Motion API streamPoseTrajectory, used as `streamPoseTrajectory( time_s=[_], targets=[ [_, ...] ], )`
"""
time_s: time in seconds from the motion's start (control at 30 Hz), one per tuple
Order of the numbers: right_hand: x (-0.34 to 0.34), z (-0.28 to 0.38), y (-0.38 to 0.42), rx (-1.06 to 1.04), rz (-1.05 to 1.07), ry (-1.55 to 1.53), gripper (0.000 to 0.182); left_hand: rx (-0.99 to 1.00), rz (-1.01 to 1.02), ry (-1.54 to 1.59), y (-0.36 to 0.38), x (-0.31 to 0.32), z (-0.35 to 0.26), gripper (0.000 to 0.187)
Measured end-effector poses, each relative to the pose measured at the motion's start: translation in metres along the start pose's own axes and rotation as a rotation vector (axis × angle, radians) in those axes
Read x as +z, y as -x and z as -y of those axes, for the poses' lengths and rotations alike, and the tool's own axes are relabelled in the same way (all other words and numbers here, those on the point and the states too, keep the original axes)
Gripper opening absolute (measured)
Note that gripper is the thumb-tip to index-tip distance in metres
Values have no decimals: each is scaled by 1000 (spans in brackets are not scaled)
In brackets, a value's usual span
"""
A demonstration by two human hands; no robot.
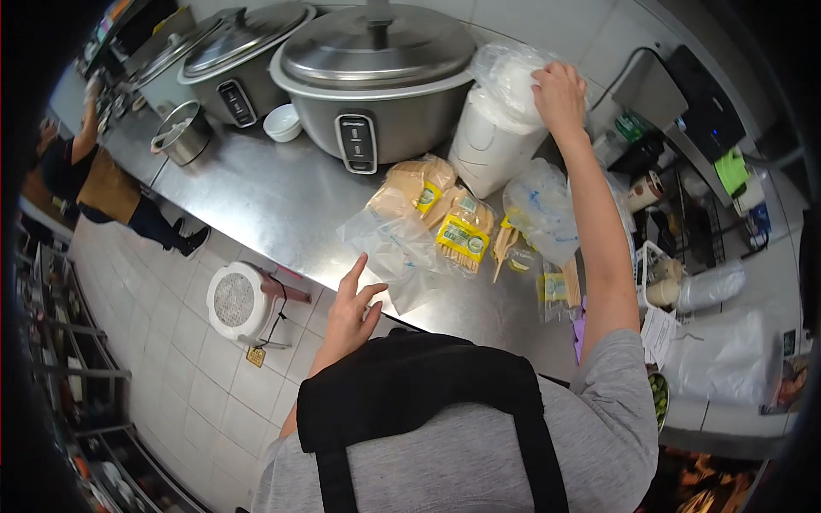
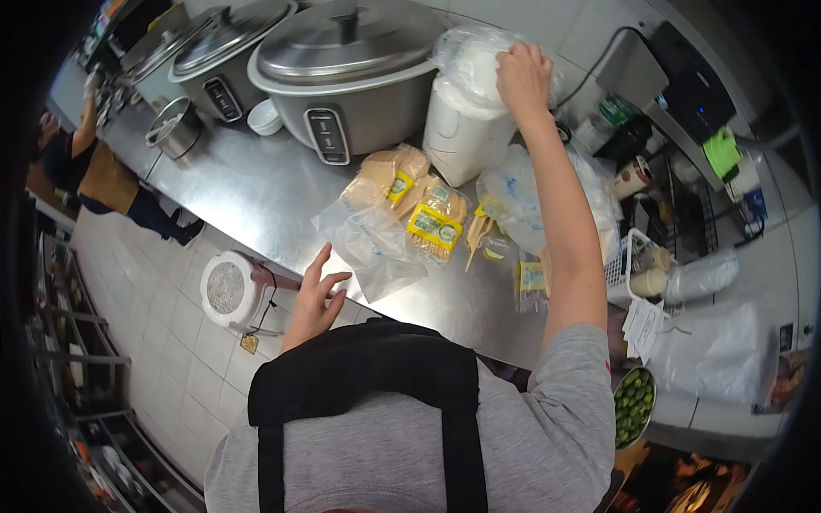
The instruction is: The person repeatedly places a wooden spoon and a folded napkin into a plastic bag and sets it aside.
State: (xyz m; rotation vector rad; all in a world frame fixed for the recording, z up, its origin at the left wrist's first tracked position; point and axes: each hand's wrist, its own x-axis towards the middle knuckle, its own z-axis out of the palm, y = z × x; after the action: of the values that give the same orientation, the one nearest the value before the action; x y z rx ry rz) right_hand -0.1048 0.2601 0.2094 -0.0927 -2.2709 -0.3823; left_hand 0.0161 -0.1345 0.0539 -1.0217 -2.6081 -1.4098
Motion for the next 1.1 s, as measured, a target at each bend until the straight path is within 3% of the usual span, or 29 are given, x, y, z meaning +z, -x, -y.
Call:
streamPoseTrajectory(
  time_s=[0.23, 0.5, 0.77, 1.0, 1.1],
  targets=[
    [3, 5, 3, -5, 37, 53, 17, -108, -70, -13, 12, -6, 12, 25],
    [4, 5, 4, 40, -10, -14, 14, -44, -49, -4, -3, -4, 2, 25],
    [9, -3, -9, 117, 83, 72, 5, -43, -41, 13, -4, -3, 6, 26],
    [-1, 3, 1, 50, 27, 91, 7, -43, -57, 7, -5, -5, 6, 27],
    [-12, 6, 7, -20, -56, -66, 7, -54, -41, 19, -7, -4, 4, 28]
  ],
)
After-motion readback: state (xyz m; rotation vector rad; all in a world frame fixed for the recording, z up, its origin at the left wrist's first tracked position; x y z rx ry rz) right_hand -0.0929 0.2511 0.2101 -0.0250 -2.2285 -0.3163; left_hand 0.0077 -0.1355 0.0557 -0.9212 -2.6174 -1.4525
